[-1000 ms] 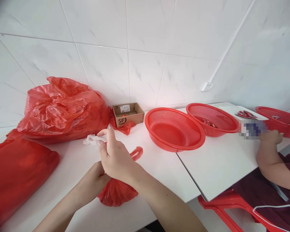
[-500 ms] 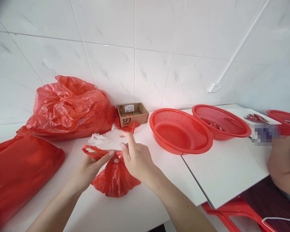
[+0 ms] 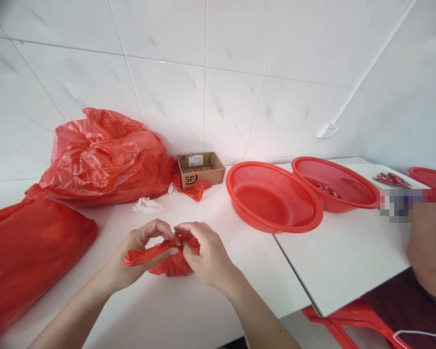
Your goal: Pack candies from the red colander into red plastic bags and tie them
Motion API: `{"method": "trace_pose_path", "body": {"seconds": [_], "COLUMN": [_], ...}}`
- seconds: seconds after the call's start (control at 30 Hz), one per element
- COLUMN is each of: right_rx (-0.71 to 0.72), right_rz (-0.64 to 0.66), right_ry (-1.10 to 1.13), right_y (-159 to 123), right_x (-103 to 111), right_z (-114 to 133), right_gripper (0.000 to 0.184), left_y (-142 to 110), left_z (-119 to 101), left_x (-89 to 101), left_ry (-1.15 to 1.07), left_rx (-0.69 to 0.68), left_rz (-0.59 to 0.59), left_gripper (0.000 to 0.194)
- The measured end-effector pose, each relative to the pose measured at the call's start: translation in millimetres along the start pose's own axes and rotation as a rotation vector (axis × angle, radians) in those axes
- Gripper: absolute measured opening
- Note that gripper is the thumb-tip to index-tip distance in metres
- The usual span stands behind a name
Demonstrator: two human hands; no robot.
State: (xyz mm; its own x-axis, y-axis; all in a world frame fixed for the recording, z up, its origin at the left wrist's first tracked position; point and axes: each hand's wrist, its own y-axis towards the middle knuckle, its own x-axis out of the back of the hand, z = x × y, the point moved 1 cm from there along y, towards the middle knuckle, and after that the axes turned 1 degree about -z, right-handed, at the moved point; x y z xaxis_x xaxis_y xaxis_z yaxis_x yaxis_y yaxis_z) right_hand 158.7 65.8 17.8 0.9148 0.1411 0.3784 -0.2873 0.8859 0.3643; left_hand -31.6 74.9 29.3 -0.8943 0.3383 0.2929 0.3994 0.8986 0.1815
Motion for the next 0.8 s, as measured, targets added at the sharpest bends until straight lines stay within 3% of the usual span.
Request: {"method": "trace_pose_path", "body": {"seconds": [0.1, 0.27, 0.43, 0.57, 0.73, 0.8], "right_rx": [-0.093, -0.173, -0.313, -0.328, -0.237, -0.224], "right_rz": [0.005, -0.009, 0.095, 0.113, 0.016, -0.013], "right_ry": [0.165, 0.261, 0.345, 0.343, 0.203, 0.145], "right_y": [0, -2, -2, 0, 5, 5], "right_x": [-8, -14, -9, -12, -21, -22], "right_z": [-3, -2, 0, 0, 5, 6], "right_gripper": [0.027, 0.022, 0.007, 0.008, 0.009, 0.009], "left_y": [0, -4, -5, -7, -7, -8], "left_z": [0, 2, 1, 5, 7, 7], "left_x": [-0.8, -3.7, -4.2, -2.4, -7.3, -12.7], "left_ry": [-0.142, -0.343, -0.407, -0.399, -0.512, -0.461], "left_rx": [0.041, 0.087, 0.128, 0.152, 0.12, 0.086], "left_rz": [0.025, 0.034, 0.1, 0.116, -0.046, -0.134], "left_gripper": [0.018, 0.023, 0.024, 0.022, 0.032, 0.034]}}
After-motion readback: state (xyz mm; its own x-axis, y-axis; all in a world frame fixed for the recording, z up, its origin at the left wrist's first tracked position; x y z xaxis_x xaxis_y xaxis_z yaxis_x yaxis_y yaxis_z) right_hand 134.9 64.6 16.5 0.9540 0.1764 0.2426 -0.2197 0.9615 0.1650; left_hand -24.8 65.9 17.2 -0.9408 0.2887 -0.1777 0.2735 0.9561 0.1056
